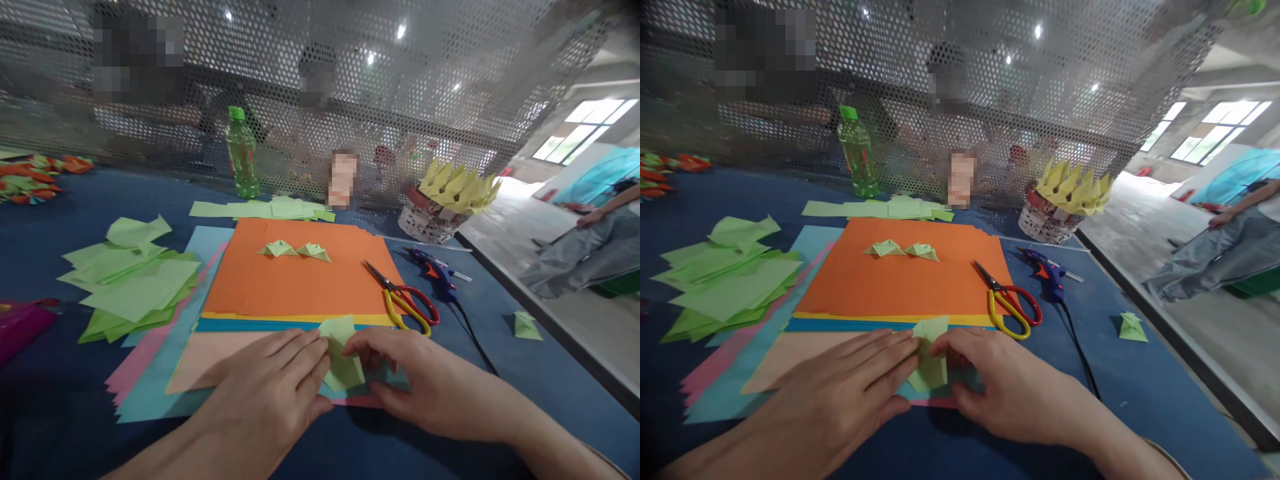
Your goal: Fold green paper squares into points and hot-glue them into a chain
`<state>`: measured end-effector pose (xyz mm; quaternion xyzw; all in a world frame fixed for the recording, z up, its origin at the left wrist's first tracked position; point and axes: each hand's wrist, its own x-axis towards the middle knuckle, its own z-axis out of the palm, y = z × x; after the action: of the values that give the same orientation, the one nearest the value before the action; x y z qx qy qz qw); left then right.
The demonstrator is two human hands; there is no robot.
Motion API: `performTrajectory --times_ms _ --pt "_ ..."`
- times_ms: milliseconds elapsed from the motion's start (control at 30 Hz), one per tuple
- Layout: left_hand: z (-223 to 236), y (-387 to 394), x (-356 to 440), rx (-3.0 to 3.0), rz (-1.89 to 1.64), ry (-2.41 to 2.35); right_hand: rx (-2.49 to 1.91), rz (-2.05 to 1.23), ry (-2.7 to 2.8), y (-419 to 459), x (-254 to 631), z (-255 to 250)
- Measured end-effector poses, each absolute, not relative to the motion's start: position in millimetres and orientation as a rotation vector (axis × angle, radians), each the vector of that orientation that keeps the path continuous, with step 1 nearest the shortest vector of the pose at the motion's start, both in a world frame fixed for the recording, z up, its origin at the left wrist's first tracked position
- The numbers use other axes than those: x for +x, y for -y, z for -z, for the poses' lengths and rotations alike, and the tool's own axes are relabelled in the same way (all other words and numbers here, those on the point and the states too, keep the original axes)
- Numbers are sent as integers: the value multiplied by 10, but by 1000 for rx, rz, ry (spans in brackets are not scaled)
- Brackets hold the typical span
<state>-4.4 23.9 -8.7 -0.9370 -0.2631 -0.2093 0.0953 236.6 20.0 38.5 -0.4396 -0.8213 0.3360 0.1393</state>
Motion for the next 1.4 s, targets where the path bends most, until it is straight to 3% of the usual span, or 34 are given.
performTrajectory --times_ms 400,800,1400 --pt "58 -73 41 -2880 687 872 -1076 -403 2611 -289 2379 -212" --pt "84 -3 -26 -2803 803 872 -1102 -981 2387 -386 2433 -227" --pt "126 -16 19 -2769 824 976 -1099 -1015 2358 -394 2400 -185"
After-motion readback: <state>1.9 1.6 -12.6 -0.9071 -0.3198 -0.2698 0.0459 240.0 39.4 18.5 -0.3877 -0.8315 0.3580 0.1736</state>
